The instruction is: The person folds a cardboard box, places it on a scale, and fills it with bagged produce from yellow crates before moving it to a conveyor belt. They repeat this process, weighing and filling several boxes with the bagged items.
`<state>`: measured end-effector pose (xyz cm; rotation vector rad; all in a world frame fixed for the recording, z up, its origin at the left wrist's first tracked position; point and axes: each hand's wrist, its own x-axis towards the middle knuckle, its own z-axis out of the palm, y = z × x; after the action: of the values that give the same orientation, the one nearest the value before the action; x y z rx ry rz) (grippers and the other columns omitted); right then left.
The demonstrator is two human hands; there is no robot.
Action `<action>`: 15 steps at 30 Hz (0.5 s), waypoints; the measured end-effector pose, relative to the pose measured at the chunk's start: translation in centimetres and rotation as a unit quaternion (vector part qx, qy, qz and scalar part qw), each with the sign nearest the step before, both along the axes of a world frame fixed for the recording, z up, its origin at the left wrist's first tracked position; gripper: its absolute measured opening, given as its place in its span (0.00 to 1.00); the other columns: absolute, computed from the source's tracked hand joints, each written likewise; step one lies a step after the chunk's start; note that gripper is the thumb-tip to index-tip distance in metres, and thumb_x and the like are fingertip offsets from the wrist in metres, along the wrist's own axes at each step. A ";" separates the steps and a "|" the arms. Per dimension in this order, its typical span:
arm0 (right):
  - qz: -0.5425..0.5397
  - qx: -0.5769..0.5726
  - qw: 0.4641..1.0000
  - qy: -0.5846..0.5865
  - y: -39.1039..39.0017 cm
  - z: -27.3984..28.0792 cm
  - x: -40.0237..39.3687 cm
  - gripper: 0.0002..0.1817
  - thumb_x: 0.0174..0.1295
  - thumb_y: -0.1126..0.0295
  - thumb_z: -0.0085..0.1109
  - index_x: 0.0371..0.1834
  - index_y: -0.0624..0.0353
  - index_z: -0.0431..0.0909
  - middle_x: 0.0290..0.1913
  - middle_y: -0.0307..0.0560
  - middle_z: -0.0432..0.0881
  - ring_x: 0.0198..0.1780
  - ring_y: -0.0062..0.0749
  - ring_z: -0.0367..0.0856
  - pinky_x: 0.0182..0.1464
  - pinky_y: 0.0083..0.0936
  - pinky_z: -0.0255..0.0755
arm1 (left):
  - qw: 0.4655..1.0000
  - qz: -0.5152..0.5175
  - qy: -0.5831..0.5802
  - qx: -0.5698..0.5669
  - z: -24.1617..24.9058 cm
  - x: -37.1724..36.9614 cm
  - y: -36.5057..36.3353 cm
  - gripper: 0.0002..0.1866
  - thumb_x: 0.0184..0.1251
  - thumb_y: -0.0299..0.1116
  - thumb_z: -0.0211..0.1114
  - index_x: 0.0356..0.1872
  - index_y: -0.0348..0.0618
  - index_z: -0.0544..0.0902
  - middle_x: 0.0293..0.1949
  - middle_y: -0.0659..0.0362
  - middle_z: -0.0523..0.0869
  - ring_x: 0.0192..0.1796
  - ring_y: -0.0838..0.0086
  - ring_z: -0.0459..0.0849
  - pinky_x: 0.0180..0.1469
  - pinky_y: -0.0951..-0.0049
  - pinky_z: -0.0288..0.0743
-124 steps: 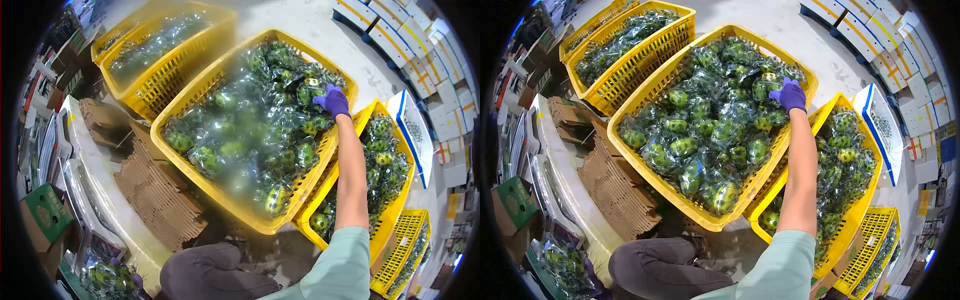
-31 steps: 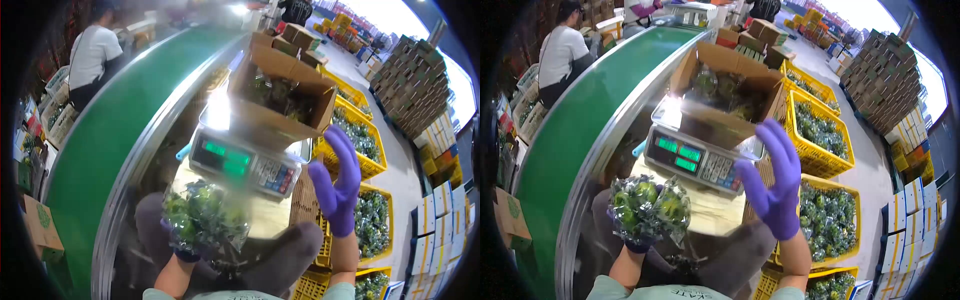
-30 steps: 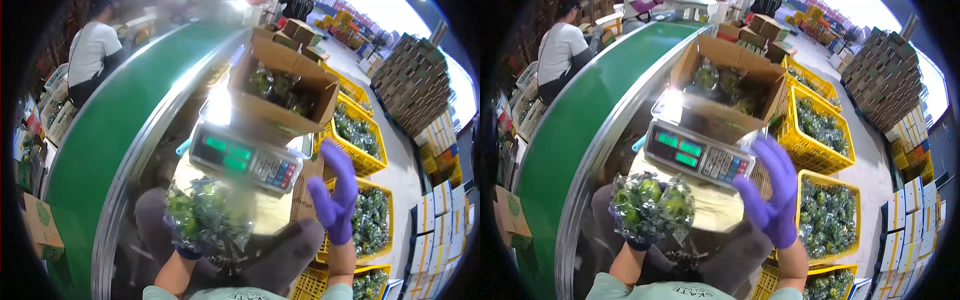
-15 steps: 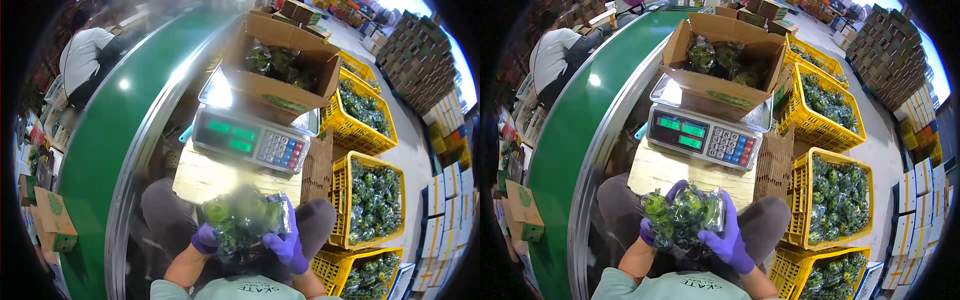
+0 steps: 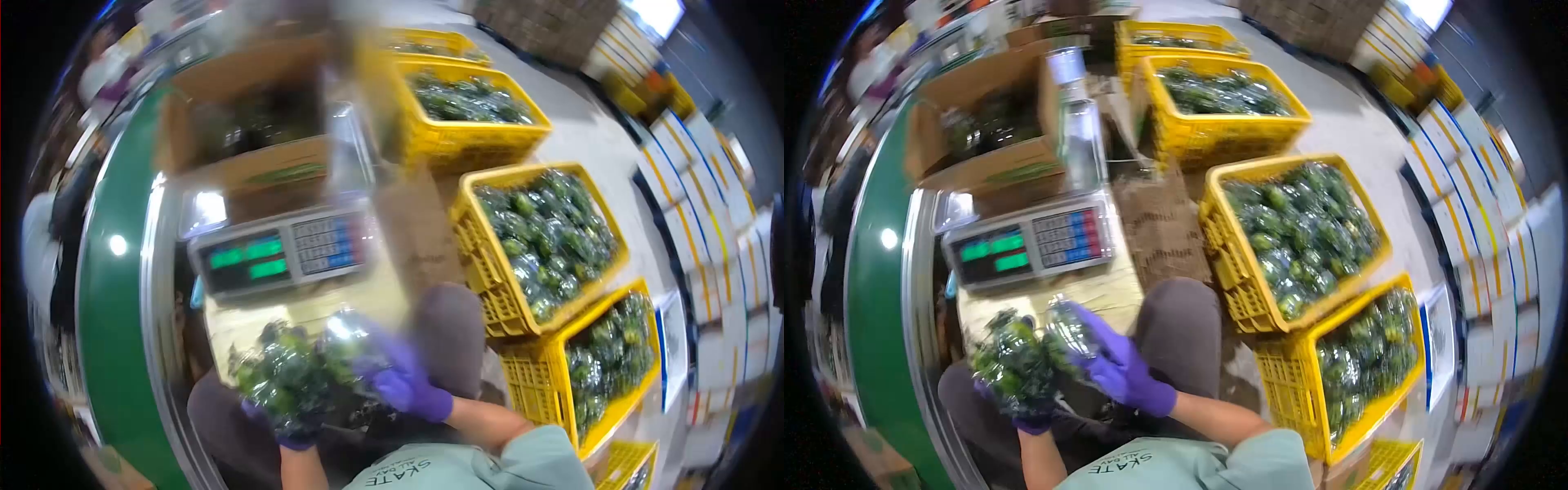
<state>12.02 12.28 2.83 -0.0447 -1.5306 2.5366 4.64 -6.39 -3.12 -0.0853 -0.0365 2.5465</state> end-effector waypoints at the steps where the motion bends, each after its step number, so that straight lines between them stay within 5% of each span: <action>1: 0.006 0.033 0.999 0.001 0.4 0.2 -0.2 0.37 0.66 0.65 0.50 0.76 0.61 0.49 0.65 0.48 0.71 0.55 0.25 0.72 0.55 0.23 0.66 | 1.000 -0.008 0.002 0.013 -0.5 0.0 -0.5 0.27 0.73 0.49 0.51 0.66 0.43 0.65 0.57 0.51 0.72 0.54 0.60 0.74 0.53 0.56 0.73; 3: 0.016 0.098 0.995 0.005 1.1 0.5 -0.5 0.42 0.66 0.46 0.53 0.75 0.62 0.53 0.69 0.57 0.67 0.68 0.39 0.66 0.67 0.42 0.61 | 0.999 -0.029 0.001 0.030 -1.0 -0.1 -0.9 0.28 0.73 0.49 0.51 0.67 0.45 0.63 0.59 0.50 0.70 0.56 0.58 0.71 0.54 0.52 0.71; 5: -0.051 0.529 0.845 0.061 1.5 -0.9 -0.9 0.48 0.63 0.37 0.50 0.76 0.63 0.50 0.72 0.63 0.60 0.73 0.52 0.57 0.72 0.48 0.50 | 0.998 -0.047 -0.004 0.041 -1.3 -0.4 -0.7 0.29 0.72 0.50 0.51 0.68 0.47 0.62 0.61 0.49 0.68 0.59 0.55 0.69 0.55 0.49 0.70; 9: -0.113 0.509 0.851 0.056 1.9 0.8 0.4 0.52 0.60 0.34 0.50 0.76 0.63 0.47 0.75 0.65 0.51 0.76 0.59 0.49 0.73 0.51 0.44 | 0.996 -0.076 -0.034 0.040 -1.6 -0.4 0.5 0.31 0.72 0.51 0.52 0.71 0.51 0.58 0.65 0.47 0.63 0.63 0.50 0.64 0.57 0.41 0.66; 11: -0.037 0.520 0.849 0.088 4.8 1.7 0.5 0.56 0.57 0.32 0.52 0.76 0.63 0.45 0.77 0.64 0.42 0.77 0.59 0.44 0.74 0.50 0.44 | 0.994 -0.086 -0.062 0.039 -1.9 -0.1 1.2 0.32 0.72 0.51 0.52 0.72 0.53 0.56 0.67 0.46 0.61 0.65 0.47 0.62 0.57 0.37 0.64; 13: -0.154 0.470 0.867 0.063 10.2 2.7 0.9 0.40 0.64 0.47 0.54 0.72 0.62 0.57 0.71 0.64 0.58 0.73 0.56 0.55 0.71 0.46 0.51 | 0.992 -0.089 -0.084 0.038 -2.1 0.2 1.5 0.33 0.72 0.52 0.52 0.73 0.55 0.54 0.69 0.46 0.58 0.68 0.45 0.59 0.58 0.33 0.62; 15: -0.370 0.493 0.785 0.063 17.4 0.8 0.1 0.21 0.60 0.70 0.59 0.57 0.62 0.73 0.55 0.61 0.77 0.58 0.56 0.74 0.62 0.41 0.66 | 0.989 -0.091 -0.104 0.051 -2.1 0.4 1.9 0.35 0.71 0.52 0.52 0.75 0.57 0.53 0.71 0.45 0.56 0.70 0.42 0.57 0.59 0.29 0.60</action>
<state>12.11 29.70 3.63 -0.2616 -2.0334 0.9575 5.08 -4.49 -5.21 -0.2996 -0.2301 2.3401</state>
